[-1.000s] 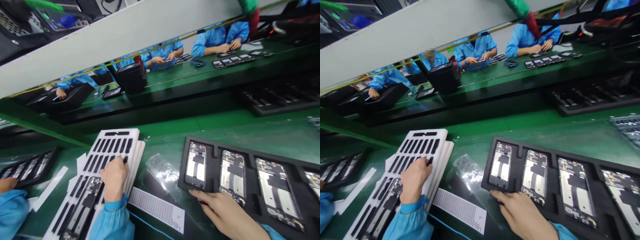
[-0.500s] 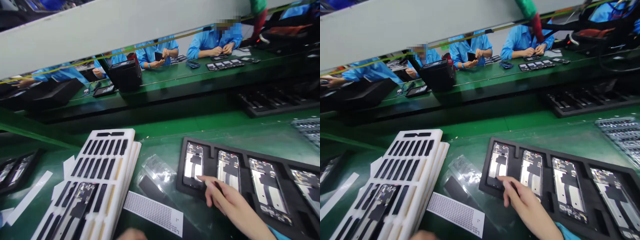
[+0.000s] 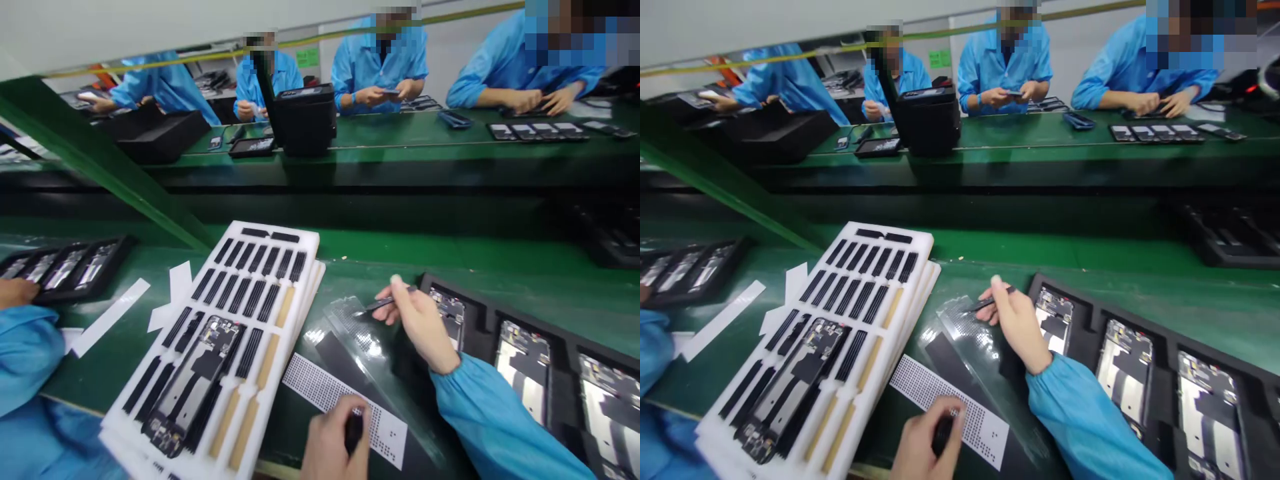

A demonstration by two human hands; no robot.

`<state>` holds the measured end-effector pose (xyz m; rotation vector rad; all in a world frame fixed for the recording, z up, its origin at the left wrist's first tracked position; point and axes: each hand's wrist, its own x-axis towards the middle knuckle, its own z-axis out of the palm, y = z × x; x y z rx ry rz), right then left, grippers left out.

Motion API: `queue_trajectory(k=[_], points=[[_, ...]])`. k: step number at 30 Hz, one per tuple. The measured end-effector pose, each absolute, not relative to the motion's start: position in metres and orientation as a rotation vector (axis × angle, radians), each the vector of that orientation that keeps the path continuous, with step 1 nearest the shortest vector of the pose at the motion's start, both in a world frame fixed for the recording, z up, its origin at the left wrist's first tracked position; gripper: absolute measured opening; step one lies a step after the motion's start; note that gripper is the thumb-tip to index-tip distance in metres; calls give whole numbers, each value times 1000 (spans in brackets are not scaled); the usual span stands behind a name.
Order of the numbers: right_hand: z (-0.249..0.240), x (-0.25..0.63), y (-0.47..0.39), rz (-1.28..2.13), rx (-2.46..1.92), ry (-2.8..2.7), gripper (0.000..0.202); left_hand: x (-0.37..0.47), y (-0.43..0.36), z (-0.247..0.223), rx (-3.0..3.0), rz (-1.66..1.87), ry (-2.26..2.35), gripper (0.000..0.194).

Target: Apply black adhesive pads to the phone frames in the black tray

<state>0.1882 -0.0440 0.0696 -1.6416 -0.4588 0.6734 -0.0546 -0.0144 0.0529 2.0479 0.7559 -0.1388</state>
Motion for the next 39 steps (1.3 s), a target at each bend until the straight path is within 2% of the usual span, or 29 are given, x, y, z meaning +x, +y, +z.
queue_trajectory(k=[2,4,7,13,22,26,30,31,35,39], points=[[55,178,-31,785,-1614,-542,63,-50,-7,50,2289,-43,957,56],[41,167,-27,852,-1633,-646,55,-47,3,49,2514,-89,1070,78],[29,157,-31,849,-1706,-831,41,-42,15,48,2703,-239,1066,86],[30,158,-35,786,-1806,-1014,30,-27,25,50,2775,-448,944,87],[24,158,-34,848,-1769,-936,40,-20,29,54,2713,-554,869,82],[27,156,-38,787,-1689,-737,48,-24,29,55,2490,-260,906,74],[42,150,-55,642,-1668,-700,46,-29,22,52,1668,419,1054,33],[47,147,-61,607,-1668,-699,47,-29,19,53,1394,515,1034,31],[71,131,-77,548,-1702,-738,48,-26,8,62,668,631,825,50],[91,117,-79,530,-1709,-827,45,-23,3,76,511,682,735,50]])
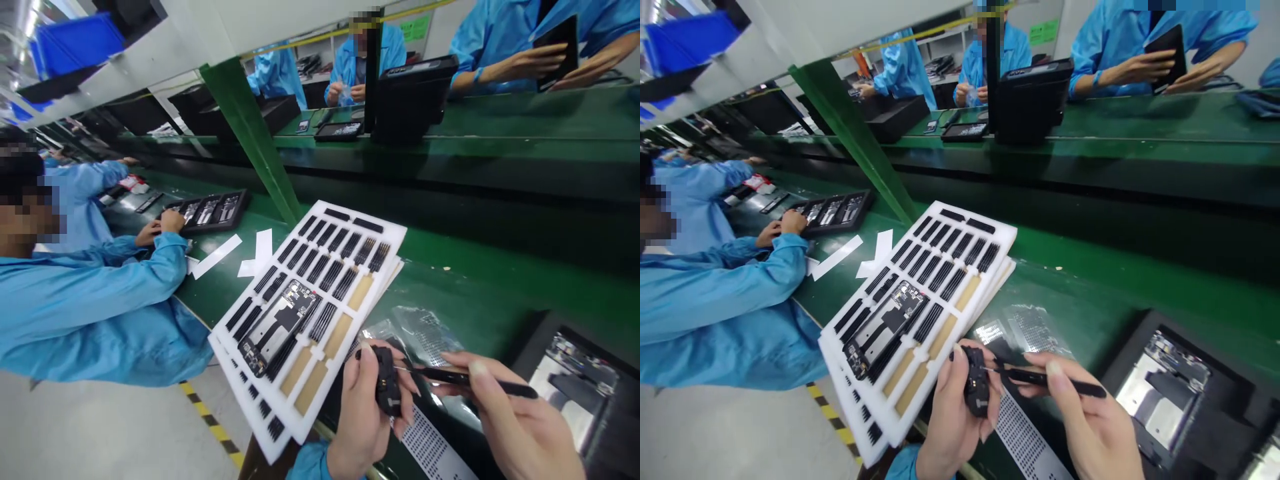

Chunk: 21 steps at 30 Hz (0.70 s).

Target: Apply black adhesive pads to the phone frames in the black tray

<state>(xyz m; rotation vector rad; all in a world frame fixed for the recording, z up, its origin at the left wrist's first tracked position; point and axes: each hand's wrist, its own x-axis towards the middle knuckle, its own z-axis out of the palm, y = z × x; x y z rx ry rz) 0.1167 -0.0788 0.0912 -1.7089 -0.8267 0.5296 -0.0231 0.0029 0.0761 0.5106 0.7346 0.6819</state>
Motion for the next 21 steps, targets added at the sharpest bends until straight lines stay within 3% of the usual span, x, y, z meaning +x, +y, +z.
queue_trajectory(k=[21], points=[[96,100,-87,436,-1725,-832,37,-30,-10,88,553,633,795,48]])
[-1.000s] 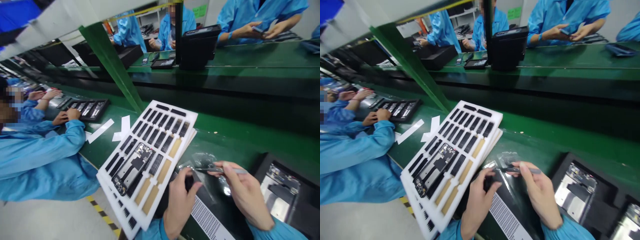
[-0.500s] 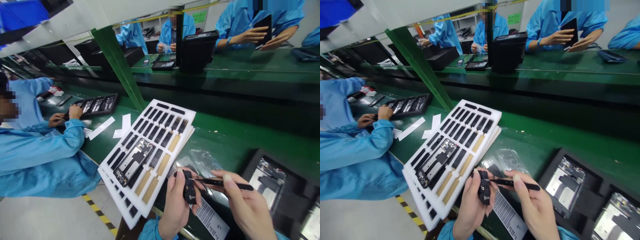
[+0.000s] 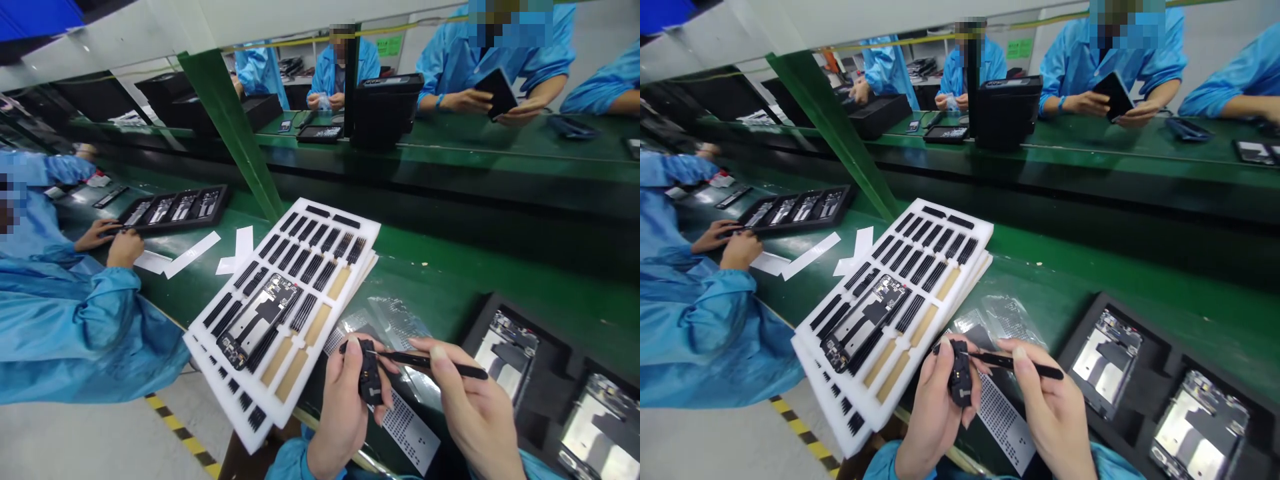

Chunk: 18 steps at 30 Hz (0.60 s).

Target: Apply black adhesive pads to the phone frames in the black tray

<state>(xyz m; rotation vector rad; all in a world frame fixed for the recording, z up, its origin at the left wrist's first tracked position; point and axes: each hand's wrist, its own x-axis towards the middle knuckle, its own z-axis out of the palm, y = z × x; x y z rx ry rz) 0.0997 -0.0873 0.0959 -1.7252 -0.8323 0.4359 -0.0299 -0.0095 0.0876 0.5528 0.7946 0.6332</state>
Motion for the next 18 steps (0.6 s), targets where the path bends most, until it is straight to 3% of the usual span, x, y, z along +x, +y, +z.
queue_trajectory(k=[4,12,18], points=[[90,97,-90,406,-1776,-868,35,-29,-8,93,539,631,790,48],[78,96,-96,340,-1762,-979,27,-27,-11,86,445,676,786,30],[71,100,-92,387,-1785,-1046,28,-22,-12,75,341,737,851,34]])
